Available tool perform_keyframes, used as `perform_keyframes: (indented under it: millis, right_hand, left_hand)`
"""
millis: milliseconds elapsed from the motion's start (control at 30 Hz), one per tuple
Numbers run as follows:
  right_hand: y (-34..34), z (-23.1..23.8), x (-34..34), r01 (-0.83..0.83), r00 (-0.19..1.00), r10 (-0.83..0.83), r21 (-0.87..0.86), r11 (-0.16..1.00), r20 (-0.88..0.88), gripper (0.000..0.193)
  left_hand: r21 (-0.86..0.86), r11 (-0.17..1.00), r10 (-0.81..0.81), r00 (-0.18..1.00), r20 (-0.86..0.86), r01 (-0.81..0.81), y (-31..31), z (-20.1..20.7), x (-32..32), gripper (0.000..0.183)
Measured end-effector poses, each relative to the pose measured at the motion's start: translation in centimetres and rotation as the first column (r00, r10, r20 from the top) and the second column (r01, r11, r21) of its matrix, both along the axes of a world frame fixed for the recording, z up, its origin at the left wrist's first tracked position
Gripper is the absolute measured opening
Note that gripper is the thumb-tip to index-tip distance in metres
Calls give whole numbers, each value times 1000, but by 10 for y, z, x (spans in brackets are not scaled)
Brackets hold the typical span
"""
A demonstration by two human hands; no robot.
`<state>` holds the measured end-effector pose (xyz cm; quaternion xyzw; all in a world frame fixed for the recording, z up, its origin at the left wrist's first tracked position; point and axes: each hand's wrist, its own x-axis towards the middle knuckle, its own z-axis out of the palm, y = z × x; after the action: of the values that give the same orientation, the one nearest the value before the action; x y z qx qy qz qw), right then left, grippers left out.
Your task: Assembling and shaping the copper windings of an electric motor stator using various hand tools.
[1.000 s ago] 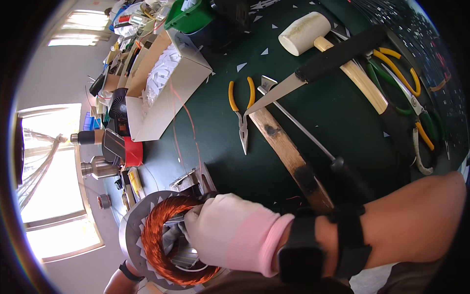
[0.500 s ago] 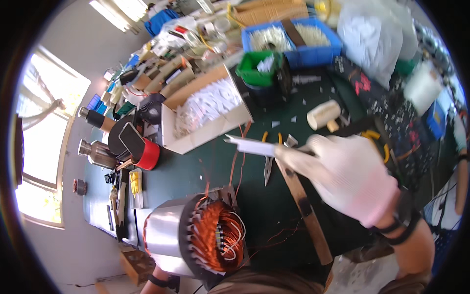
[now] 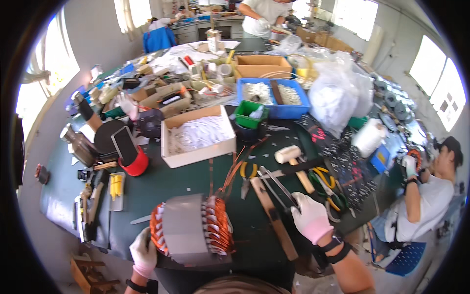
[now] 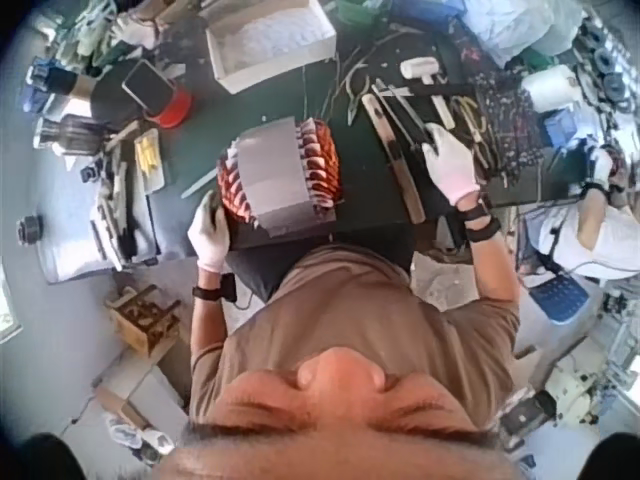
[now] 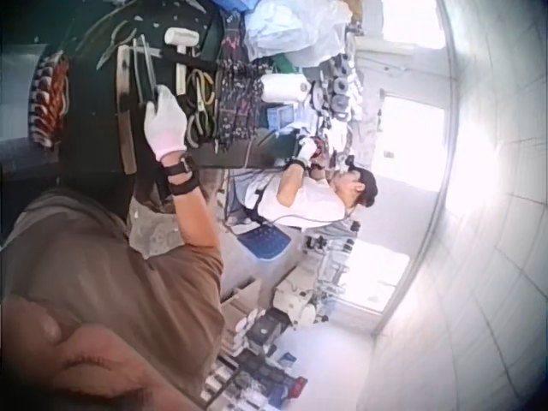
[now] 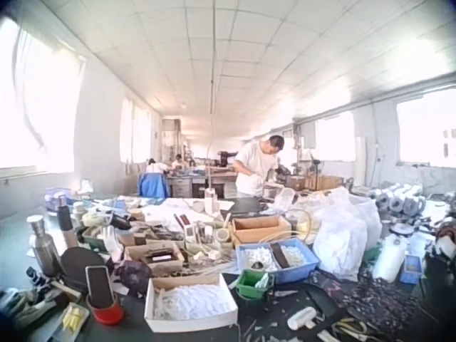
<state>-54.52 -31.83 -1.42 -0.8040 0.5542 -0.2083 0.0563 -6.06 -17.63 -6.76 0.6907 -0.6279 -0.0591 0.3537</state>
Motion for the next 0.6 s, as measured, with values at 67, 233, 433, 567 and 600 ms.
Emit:
perform_keyframes:
  millis: [67, 233, 433, 567, 600]
  right_hand:
    - [10, -9, -10, 141, 974, -147, -47, 989, -173, 42]
    - [33, -3, 24, 105, 947, -89, 36, 994, -309, 38]
    - [21, -6, 30, 286, 906, -273, -7, 958, -324, 15]
    - [50, 17, 63, 202, 969, -179, 126, 971, -168, 23]
    - [57, 15, 69, 170, 982, -140, 267, 949, -129, 28]
  left_hand:
    - [-7, 1000, 18, 999, 50, -18, 1, 5, -3, 35]
    - [-27, 999, -16, 999, 28, 17, 1, 0, -4, 34]
    - [18, 1000, 7, 999, 42, -7, 7, -33, 18, 37]
    - [14, 998, -60, 998, -35, 60, -9, -20, -11, 34]
    - [2, 998, -64, 998, 5, 64, -3, -8, -15, 32]
